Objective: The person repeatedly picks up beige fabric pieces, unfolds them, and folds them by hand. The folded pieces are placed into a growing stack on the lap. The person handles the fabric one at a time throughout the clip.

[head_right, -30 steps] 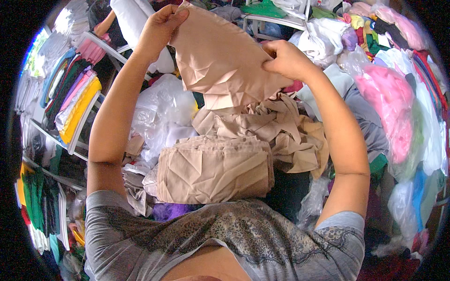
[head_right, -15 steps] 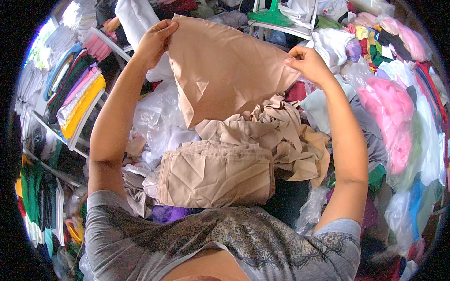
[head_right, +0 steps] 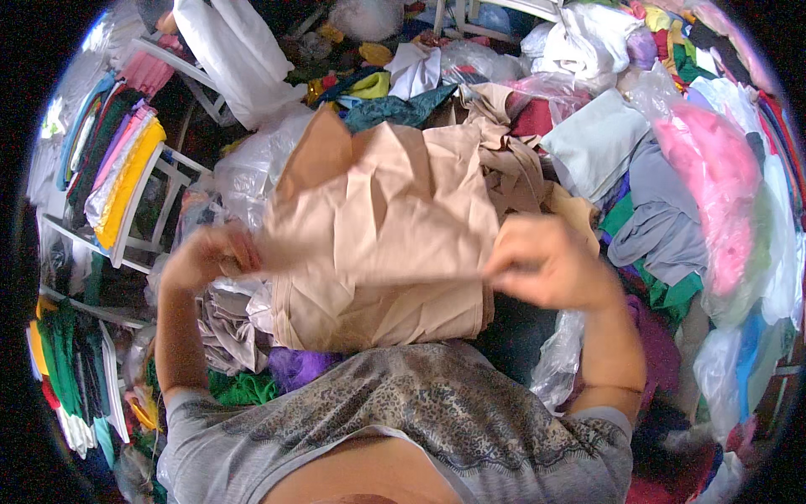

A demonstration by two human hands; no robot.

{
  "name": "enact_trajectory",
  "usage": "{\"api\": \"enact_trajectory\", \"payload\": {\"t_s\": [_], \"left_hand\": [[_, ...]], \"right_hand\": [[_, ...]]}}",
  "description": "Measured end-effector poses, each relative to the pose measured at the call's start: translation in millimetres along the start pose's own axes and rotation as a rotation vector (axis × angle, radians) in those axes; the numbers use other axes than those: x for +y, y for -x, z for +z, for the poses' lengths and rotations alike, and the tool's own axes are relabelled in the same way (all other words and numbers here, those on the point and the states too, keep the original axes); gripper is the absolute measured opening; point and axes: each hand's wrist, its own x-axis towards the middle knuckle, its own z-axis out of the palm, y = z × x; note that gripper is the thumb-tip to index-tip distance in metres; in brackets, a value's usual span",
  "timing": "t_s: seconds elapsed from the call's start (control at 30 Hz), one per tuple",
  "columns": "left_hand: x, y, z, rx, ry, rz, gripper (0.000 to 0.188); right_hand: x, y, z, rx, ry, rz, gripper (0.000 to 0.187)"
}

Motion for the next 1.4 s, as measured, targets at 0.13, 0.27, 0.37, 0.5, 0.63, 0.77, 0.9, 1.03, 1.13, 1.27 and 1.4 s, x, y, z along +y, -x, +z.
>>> {"api": "enact_trajectory", "payload": {"t_s": [0.13,0.27,0.37,0.5,0.63,0.77,0.9,1.03,1.13,1.27,1.4], "left_hand": [[-26,25,60,-0.209,-0.076,-0.331,0.018],[-28,37,86,-0.219,-0.223,-0.349,0.023],[-15,45,87,-0.209,-0.387,-0.341,0.021],[8,50,96,-0.168,-0.601,-0.354,0.030],[18,31,121,0.224,-0.709,-0.223,0.039],[-8,-31,189,0.513,-0.665,0.067,0.060],[-48,-74,234,0.398,-0.882,-0.179,0.080],[-69,-69,241,0.535,-0.970,-0.285,0.090],[-74,-58,234,0.577,-0.823,-0.453,0.093],[-77,-55,225,0.595,-0.758,-0.521,0.090],[-75,-53,214,0.601,-0.718,-0.585,0.088]], "right_hand": [[16,17,63,-0.309,-0.211,0.080,0.012],[18,27,91,-0.460,-0.183,0.160,0.011],[9,31,88,-0.441,-0.108,0.128,0.012],[2,28,91,-0.480,-0.053,0.132,0.015],[2,20,97,-0.566,0.080,0.200,0.020],[12,1,113,-0.234,0.032,0.038,0.027],[37,-20,176,0.240,0.556,-0.090,0.051],[68,-5,204,0.194,0.677,0.023,0.068],[80,4,204,0.202,0.716,0.087,0.075],[90,10,196,0.268,0.725,0.165,0.081],[90,15,188,0.283,0.667,0.208,0.080]]}}
